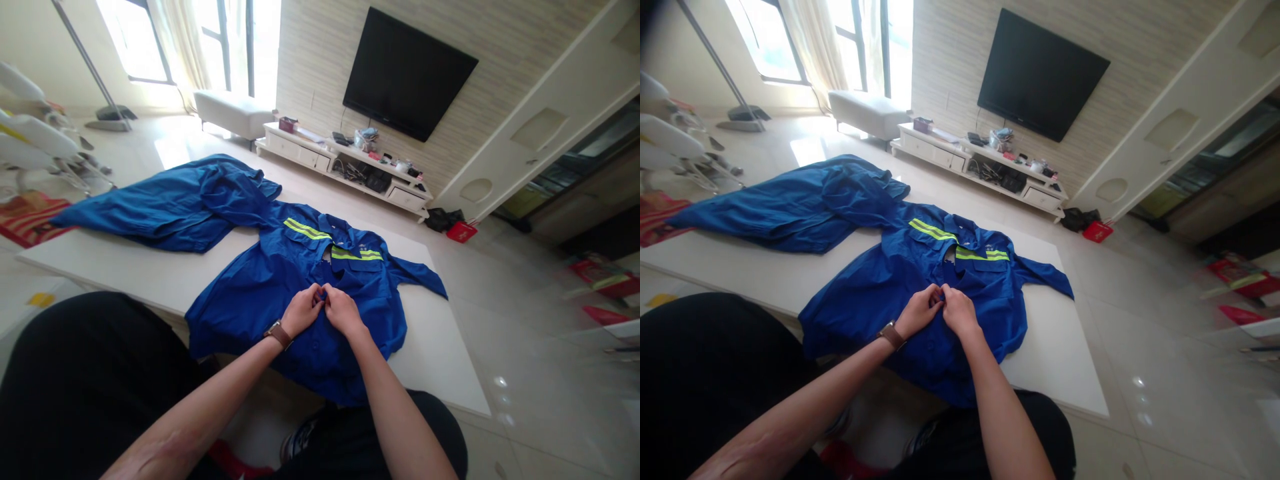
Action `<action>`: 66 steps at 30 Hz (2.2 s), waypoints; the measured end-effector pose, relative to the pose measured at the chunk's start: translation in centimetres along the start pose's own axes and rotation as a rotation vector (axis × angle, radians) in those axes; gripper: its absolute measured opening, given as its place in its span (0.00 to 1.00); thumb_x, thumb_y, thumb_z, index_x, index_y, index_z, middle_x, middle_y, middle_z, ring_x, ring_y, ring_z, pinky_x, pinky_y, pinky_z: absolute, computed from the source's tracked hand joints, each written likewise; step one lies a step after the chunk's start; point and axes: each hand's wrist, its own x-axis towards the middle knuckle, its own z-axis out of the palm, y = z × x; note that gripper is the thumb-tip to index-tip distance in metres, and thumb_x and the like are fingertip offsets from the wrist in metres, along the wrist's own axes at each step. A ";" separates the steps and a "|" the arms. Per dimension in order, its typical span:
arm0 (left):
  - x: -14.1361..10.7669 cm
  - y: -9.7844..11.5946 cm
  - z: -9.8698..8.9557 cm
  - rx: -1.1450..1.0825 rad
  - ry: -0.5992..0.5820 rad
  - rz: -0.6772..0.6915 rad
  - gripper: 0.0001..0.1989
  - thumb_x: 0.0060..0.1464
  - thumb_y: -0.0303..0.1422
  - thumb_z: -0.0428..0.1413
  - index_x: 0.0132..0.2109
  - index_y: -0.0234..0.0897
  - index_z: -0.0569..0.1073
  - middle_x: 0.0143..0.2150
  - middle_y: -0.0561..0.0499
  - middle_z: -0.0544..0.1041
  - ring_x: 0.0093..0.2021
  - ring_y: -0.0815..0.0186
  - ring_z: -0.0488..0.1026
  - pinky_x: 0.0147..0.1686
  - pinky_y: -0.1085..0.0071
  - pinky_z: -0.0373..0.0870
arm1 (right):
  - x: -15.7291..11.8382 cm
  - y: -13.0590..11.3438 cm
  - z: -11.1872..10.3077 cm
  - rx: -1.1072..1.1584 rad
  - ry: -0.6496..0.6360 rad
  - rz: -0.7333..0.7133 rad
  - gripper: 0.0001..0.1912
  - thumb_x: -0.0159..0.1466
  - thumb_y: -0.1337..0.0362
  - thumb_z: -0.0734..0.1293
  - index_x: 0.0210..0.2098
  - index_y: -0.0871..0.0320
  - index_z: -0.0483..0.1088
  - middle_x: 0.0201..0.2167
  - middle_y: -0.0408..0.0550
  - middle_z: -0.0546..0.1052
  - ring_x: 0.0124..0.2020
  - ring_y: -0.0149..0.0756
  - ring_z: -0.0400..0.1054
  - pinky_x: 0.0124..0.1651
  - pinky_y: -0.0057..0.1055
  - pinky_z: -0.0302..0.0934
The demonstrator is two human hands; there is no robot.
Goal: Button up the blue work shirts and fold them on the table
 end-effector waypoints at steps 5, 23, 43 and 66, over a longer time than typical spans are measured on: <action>-0.1 0.2 -0.1 0.001 0.001 -0.011 0.11 0.54 0.22 0.54 0.42 0.41 0.69 0.30 0.55 0.76 0.31 0.66 0.75 0.32 0.73 0.65 | 0.2 -0.2 0.2 -0.011 0.025 0.005 0.15 0.65 0.73 0.62 0.48 0.51 0.68 0.41 0.47 0.79 0.40 0.39 0.72 0.37 0.31 0.53; 0.0 0.0 0.1 0.100 0.027 0.022 0.08 0.54 0.25 0.55 0.39 0.38 0.78 0.33 0.50 0.79 0.32 0.66 0.73 0.34 0.72 0.64 | 0.9 0.0 0.6 0.173 0.112 0.102 0.19 0.60 0.74 0.63 0.48 0.49 0.69 0.34 0.43 0.79 0.35 0.39 0.73 0.35 0.30 0.53; 0.0 0.6 -0.3 0.119 0.071 0.018 0.10 0.54 0.27 0.57 0.44 0.40 0.72 0.39 0.50 0.78 0.42 0.62 0.74 0.45 0.66 0.69 | 1.4 3.6 2.3 0.748 0.214 0.259 0.13 0.52 0.65 0.67 0.38 0.55 0.68 0.27 0.41 0.75 0.30 0.36 0.69 0.37 0.32 0.64; -6.8 2.3 -1.1 0.530 -0.026 0.102 0.19 0.65 0.36 0.54 0.61 0.47 0.73 0.65 0.42 0.72 0.64 0.48 0.65 0.67 0.44 0.46 | 0.2 5.0 -1.5 0.311 0.353 0.159 0.08 0.56 0.69 0.66 0.35 0.53 0.73 0.31 0.42 0.77 0.34 0.36 0.71 0.41 0.31 0.63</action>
